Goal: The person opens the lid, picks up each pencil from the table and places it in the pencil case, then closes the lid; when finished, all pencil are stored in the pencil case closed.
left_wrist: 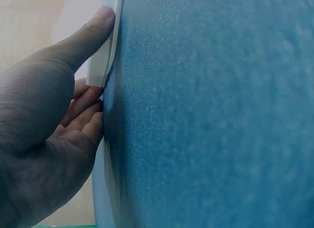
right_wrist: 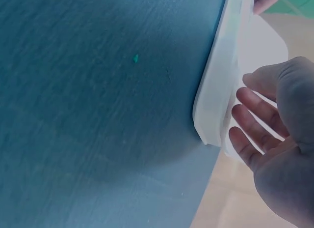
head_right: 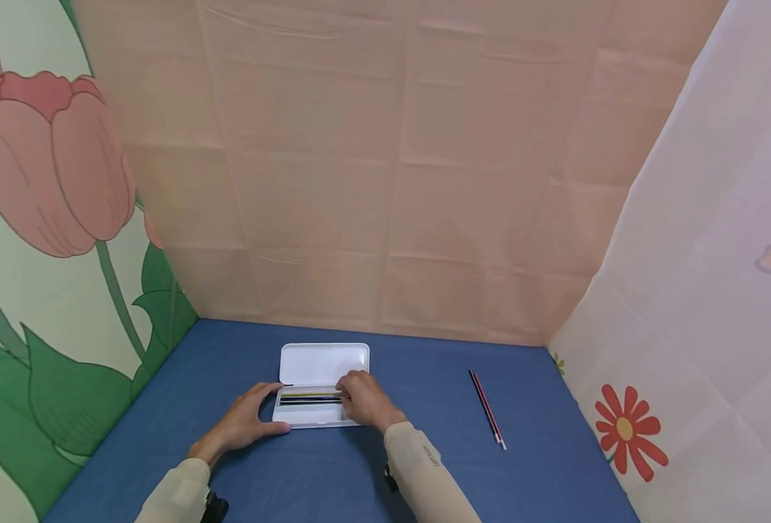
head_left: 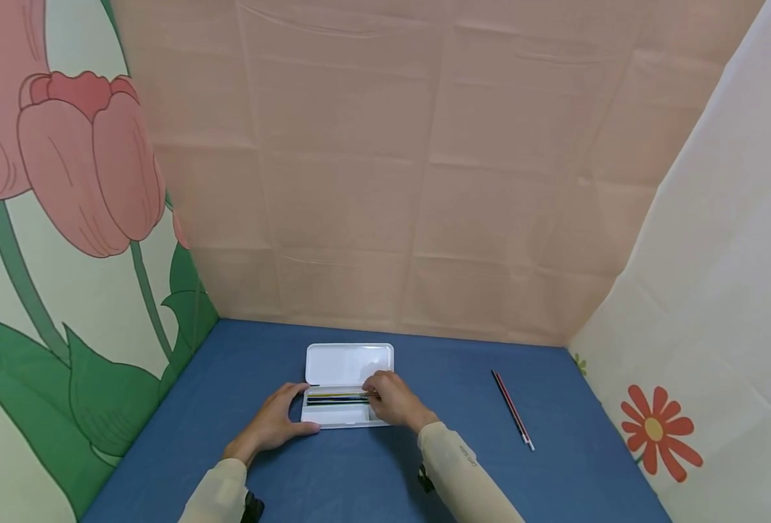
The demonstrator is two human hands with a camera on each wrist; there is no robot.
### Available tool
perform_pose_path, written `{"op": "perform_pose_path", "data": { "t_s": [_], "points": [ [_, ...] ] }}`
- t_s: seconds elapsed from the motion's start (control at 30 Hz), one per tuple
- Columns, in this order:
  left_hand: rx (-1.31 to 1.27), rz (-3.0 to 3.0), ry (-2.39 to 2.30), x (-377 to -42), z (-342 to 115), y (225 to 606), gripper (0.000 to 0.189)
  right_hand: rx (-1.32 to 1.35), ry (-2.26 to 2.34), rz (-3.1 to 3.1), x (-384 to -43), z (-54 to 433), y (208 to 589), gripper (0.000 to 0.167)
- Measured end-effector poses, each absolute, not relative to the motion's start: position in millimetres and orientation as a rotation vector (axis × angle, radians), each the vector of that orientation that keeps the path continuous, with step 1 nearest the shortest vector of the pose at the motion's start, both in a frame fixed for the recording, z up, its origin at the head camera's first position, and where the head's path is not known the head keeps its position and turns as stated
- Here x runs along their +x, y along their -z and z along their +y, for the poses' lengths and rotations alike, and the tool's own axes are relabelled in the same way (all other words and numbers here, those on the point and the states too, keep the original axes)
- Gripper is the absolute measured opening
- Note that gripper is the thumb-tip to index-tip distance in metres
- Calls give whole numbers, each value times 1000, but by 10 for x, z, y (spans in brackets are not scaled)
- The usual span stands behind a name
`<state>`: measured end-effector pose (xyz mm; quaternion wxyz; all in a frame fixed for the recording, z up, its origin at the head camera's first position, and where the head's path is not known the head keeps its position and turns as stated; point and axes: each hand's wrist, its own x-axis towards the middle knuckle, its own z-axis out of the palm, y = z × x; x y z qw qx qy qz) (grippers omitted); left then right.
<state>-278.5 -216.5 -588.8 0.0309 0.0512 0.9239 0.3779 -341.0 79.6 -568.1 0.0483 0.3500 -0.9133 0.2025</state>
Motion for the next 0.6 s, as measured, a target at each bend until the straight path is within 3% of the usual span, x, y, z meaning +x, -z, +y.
{"op": "perform_pose_path", "data": {
  "t_s": [0.6],
  "points": [
    [160, 2864, -1136, -2791, -2142, 5890, 95, 944, -676, -2802, -3165, 1357, 5605, 33]
  ]
}}
